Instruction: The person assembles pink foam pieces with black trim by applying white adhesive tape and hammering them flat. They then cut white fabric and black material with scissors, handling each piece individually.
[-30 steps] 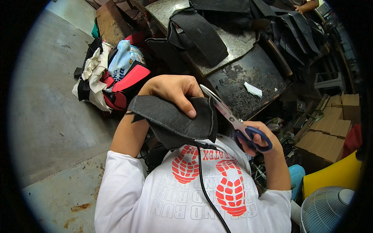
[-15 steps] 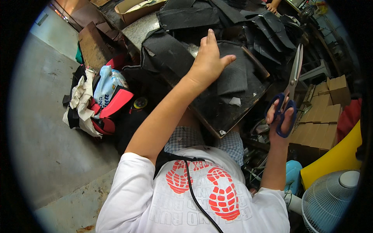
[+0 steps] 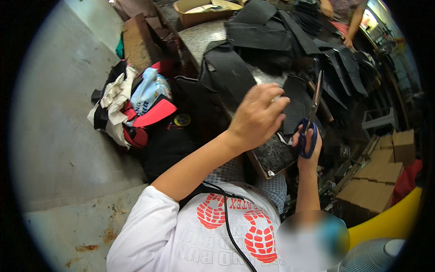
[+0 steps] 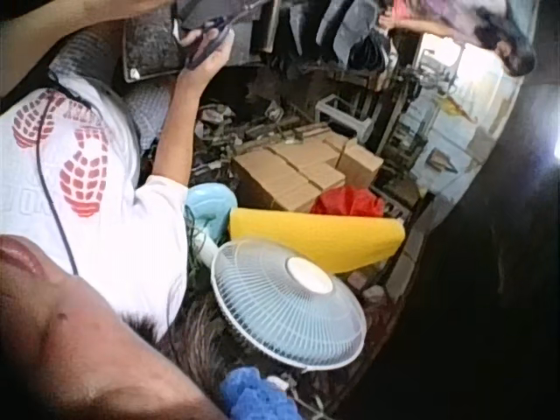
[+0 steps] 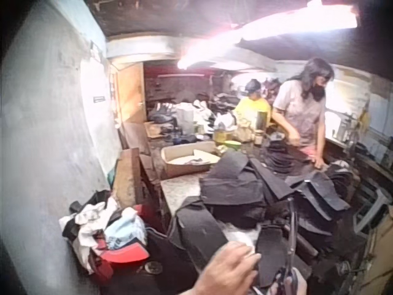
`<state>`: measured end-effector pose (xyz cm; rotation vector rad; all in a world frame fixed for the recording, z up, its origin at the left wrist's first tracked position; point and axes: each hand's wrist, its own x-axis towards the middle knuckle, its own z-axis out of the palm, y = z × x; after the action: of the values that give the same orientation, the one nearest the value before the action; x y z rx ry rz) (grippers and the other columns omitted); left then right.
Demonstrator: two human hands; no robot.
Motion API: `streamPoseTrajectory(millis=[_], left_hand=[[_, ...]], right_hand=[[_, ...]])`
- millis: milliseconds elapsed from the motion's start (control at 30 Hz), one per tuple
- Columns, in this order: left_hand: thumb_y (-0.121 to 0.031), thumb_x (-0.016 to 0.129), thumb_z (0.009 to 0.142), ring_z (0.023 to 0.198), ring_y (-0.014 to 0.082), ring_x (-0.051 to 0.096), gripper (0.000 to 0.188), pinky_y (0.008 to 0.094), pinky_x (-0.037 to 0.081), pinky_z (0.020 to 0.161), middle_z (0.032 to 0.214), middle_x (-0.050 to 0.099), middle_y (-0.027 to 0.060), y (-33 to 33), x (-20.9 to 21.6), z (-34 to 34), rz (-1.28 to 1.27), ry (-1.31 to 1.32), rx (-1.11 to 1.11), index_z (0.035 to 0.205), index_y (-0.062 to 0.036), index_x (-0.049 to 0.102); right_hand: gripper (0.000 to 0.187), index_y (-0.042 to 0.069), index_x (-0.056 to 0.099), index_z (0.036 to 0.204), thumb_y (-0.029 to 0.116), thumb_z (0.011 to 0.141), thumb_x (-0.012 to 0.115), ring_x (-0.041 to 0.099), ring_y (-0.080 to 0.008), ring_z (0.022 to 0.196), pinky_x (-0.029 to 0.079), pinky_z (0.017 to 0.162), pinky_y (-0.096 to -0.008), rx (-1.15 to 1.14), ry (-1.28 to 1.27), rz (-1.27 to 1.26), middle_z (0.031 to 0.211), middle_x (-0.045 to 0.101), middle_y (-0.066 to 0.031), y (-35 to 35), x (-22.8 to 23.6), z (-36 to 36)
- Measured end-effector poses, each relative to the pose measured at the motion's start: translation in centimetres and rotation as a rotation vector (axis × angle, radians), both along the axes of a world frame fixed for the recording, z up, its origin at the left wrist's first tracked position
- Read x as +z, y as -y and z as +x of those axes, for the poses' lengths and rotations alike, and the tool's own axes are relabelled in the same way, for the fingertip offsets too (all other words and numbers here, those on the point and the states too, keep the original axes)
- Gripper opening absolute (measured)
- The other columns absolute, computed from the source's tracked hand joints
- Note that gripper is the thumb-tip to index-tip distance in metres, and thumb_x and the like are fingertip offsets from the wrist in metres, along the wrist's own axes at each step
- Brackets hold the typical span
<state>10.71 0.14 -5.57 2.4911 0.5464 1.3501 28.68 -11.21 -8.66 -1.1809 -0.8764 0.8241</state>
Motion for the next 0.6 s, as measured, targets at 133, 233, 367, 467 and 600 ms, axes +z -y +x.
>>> streamPoseTrajectory(millis=[133,233,367,467,600], left_hand=[[-0.006,0.07,0.07,0.129,0.0388,0.041,0.069,0.048,0.03,0.111,0.133,0.044,0.0214,-1.8,-0.3,-8.2,0.112,0.157,0.595,0.133,-0.0003,0.041],[-0.009,0.074,0.07,0.134,0.0437,0.037,0.058,0.0492,0.028,0.114,0.139,0.043,0.0226,-4.3,-1.3,-12.3,-0.102,0.027,0.694,0.123,-0.0018,0.051],[-0.007,0.073,0.083,0.087,0.0114,0.062,0.017,0.0266,0.048,0.081,0.092,0.066,0.0035,-5.2,-0.4,-15.5,-0.827,0.326,0.31,0.09,-0.0028,0.059],[-0.003,0.07,0.084,0.081,0.0071,0.061,0.023,0.0223,0.051,0.072,0.088,0.062,0.0004,-4.5,1.9,-17.0,-1.136,0.574,0.066,0.102,-0.0049,0.056],[-0.005,0.065,0.087,0.078,0.0077,0.061,0.029,0.0218,0.053,0.068,0.091,0.062,0.0023,-3.7,4.1,-17.2,-1.178,0.548,-0.002,0.113,-0.0051,0.052]], right_hand=[[0.037,0.0,0.054,0.098,0.036,0.097,0.063,0.055,-0.0115,0.057,0.042,0.053,-0.024,0.122,0.01,-0.032,0.068,0.054,-0.003,-0.2,1.1,-0.7],[0.037,0.0,0.055,0.098,0.034,0.094,0.068,0.057,-0.0114,0.057,0.044,0.052,-0.0227,0.316,-0.065,-0.088,0.07,0.054,-0.0031,-0.4,2.8,-1.9],[0.035,0.0,0.058,0.1,0.031,0.089,0.072,0.06,-0.0106,0.062,0.046,0.057,-0.0223,0.752,-0.09,-0.291,0.071,0.058,-0.0023,-1.4,4.5,-4.5],[0.069,0.0,0.058,0.105,0.064,0.082,0.069,0.062,-0.0129,0.065,0.047,0.061,-0.0232,0.947,0.002,-0.369,0.072,0.063,-0.0067,-2.4,5.2,-6.3],[0.063,0.001,0.055,0.106,0.06,0.088,0.064,0.061,-0.0119,0.072,0.047,0.071,-0.0252,1.063,-0.128,-0.363,0.076,0.063,-0.0066,-3.5,5.5,-7.8]])
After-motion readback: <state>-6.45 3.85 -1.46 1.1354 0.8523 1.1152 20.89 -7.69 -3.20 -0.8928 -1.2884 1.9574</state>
